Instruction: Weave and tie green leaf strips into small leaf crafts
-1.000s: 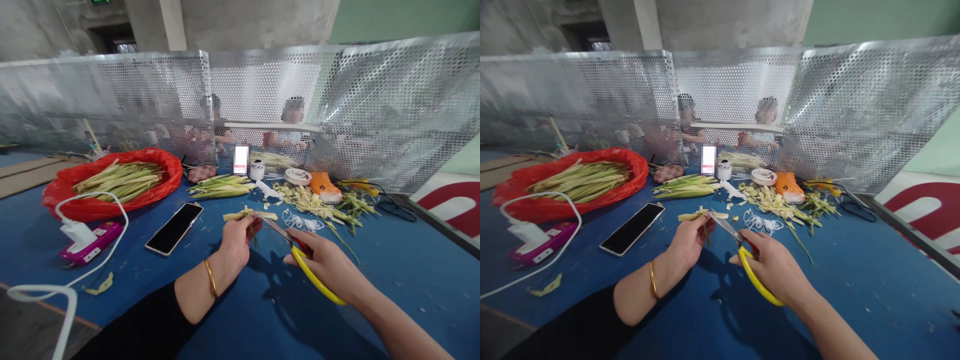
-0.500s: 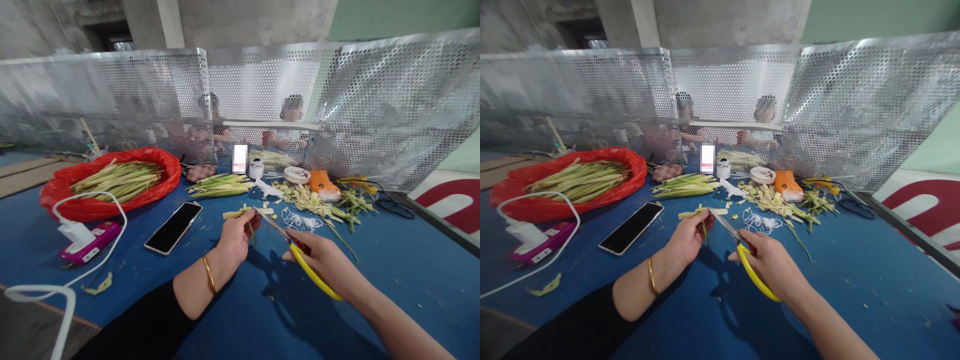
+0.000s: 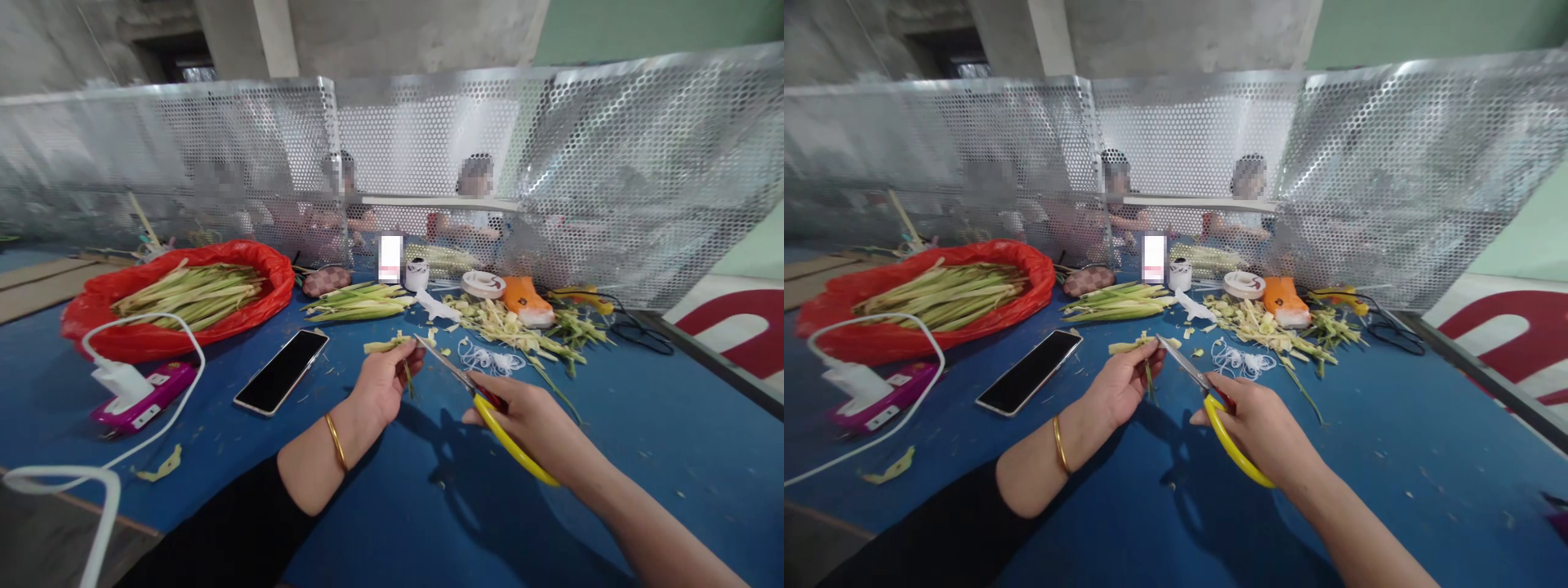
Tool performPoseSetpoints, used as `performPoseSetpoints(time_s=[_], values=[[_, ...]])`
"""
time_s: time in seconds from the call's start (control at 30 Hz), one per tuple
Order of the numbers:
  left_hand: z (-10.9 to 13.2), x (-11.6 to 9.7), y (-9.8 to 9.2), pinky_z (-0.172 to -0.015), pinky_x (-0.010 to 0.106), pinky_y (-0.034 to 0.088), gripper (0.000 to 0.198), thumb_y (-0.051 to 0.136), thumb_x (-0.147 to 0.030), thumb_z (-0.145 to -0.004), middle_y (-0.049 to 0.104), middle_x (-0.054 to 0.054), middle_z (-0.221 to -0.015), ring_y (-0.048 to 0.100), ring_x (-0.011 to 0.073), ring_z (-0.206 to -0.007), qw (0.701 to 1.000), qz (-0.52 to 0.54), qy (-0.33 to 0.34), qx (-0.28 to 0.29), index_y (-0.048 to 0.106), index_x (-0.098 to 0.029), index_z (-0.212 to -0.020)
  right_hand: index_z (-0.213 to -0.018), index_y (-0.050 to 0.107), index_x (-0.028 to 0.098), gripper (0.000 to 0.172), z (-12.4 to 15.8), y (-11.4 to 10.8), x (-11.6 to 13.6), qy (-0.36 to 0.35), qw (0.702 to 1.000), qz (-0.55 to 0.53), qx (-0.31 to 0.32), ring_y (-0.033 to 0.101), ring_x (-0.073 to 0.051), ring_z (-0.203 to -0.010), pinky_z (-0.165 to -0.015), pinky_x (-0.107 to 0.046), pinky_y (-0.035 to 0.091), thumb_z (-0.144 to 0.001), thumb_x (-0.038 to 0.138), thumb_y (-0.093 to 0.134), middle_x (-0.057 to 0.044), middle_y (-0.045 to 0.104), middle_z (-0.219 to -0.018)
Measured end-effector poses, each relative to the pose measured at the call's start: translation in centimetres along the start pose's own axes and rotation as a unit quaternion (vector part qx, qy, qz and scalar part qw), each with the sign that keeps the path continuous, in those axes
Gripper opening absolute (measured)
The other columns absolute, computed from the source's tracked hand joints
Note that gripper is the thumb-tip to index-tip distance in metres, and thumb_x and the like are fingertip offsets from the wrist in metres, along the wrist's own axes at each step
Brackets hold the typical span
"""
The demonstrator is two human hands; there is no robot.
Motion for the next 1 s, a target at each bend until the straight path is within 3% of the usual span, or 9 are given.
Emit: performPoseSetpoints(time_s=[0.17,0.3,0.47,0.6,0.7,0.87,1.0], values=[[0.1,-0.2,0.2,-0.052,0.018,0.05,0.004,0.066,-0.009,-0.078,0.07,0.006,-0.072,0.063,0.01,-0.058,0.999,-0.05,-0.015,0.012,0.07,-0.01,-0.076,-0.101,0.069,0.025,0.031,-0.2,-1.0,-0.6,0.016,0.999,0.026,-0.018,0.064,-0.021,-0.07,-0.06,-0.025,0.047,-0.083,0.047,0.057,-0.002,0.072,-0.08],[0.7,-0.2,1.2,-0.043,0.016,0.041,0.011,0.062,-0.018,-0.083,0.072,0.009,-0.086,0.061,0.0092,-0.057,0.987,-0.141,-0.031,0.074,0.07,-0.013,-0.089,-0.115,0.064,0.022,0.047,-0.3,-2.6,-2.1,0.041,0.997,0.033,-0.06,0.065,-0.022,-0.076,-0.063,-0.026,0.048,-0.08,0.053,0.059,-0.003,0.072,-0.089],[1.5,-0.3,2.8,-0.037,0.016,0.022,0.017,0.059,-0.027,-0.084,0.072,0.011,-0.078,0.044,0.0054,-0.043,0.961,-0.21,-0.005,0.178,0.068,-0.013,-0.082,-0.127,0.058,0.023,0.058,-0.2,-2.1,-2.5,0.031,0.999,0.007,-0.012,0.065,-0.021,-0.078,-0.067,-0.028,0.05,-0.078,0.053,0.061,-0.004,0.072,-0.094],[2.0,-0.5,3.8,-0.038,0.018,0.016,0.021,0.057,-0.028,-0.083,0.071,0.012,-0.072,0.036,0.0048,-0.039,0.926,-0.297,0.03,0.23,0.069,-0.013,-0.075,-0.128,0.059,0.024,0.06,-0.1,-1.5,-2.1,0.024,1.0,0.002,0.02,0.065,-0.024,-0.09,-0.076,-0.03,0.05,-0.075,0.053,0.065,-0.005,0.069,-0.109],[2.4,-0.6,4.2,-0.041,0.021,0.016,0.02,0.058,-0.026,-0.081,0.07,0.01,-0.068,0.033,0.0049,-0.039,0.903,-0.349,0.037,0.249,0.073,-0.013,-0.077,-0.127,0.06,0.024,0.061,0.1,-1.4,-1.9,0.035,0.999,0.003,0.04,0.065,-0.024,-0.089,-0.076,-0.03,0.05,-0.074,0.054,0.065,-0.005,0.07,-0.108],[2.7,-0.8,4.5,-0.051,0.021,0.027,0.022,0.059,-0.029,-0.081,0.071,0.008,-0.073,0.054,0.0107,-0.057,0.877,-0.386,0.022,0.286,0.074,-0.015,-0.088,-0.126,0.06,0.023,0.06,0.2,-1.2,-1.8,0.047,0.996,-0.027,0.074,0.062,-0.021,-0.08,-0.067,-0.027,0.048,-0.075,0.054,0.064,-0.003,0.069,-0.098],[2.5,-0.5,4.3,-0.055,0.022,0.028,0.025,0.056,-0.032,-0.083,0.07,0.006,-0.073,0.058,0.0118,-0.064,0.866,-0.4,0.008,0.301,0.072,-0.015,-0.091,-0.123,0.062,0.023,0.057,0.2,-0.9,-1.7,0.037,0.993,-0.062,0.093,0.055,-0.018,-0.071,-0.061,-0.024,0.044,-0.075,0.053,0.065,-0.001,0.065,-0.086]])
Point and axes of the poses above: each hand's wrist, its own z-axis away from the middle knuckle, its own y-axis out of the palm, x = y × z, the point moved 9 cm from there along -z, towards the middle knuckle
